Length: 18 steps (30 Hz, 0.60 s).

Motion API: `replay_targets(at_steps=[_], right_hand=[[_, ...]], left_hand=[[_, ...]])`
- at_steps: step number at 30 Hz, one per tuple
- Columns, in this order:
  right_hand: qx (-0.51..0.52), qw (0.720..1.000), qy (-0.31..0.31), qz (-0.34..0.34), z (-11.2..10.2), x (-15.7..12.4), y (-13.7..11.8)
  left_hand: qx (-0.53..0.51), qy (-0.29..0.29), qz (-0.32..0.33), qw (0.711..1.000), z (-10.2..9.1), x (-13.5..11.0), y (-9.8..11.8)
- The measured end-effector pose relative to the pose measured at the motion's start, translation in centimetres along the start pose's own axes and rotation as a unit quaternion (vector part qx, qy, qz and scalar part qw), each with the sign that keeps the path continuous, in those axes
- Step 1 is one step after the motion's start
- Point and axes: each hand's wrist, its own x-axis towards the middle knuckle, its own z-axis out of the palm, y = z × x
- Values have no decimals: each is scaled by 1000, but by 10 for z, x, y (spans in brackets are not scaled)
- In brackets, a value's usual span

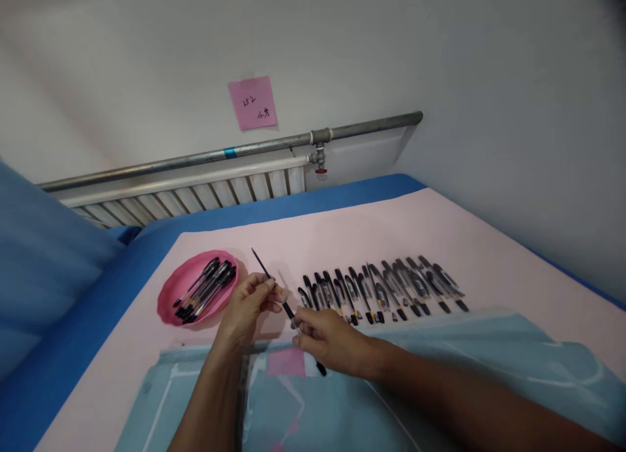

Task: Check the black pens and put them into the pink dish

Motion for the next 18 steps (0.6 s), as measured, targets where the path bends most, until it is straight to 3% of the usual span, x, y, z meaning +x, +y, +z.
replay_targets(at_steps=[15, 18], right_hand=[[7, 1000, 5, 13, 1, 1, 4], [22, 1000, 3, 15, 3, 1, 5]], left_hand=[[28, -16, -14, 999, -1, -2, 1], [54, -48, -11, 997, 0, -4, 1]])
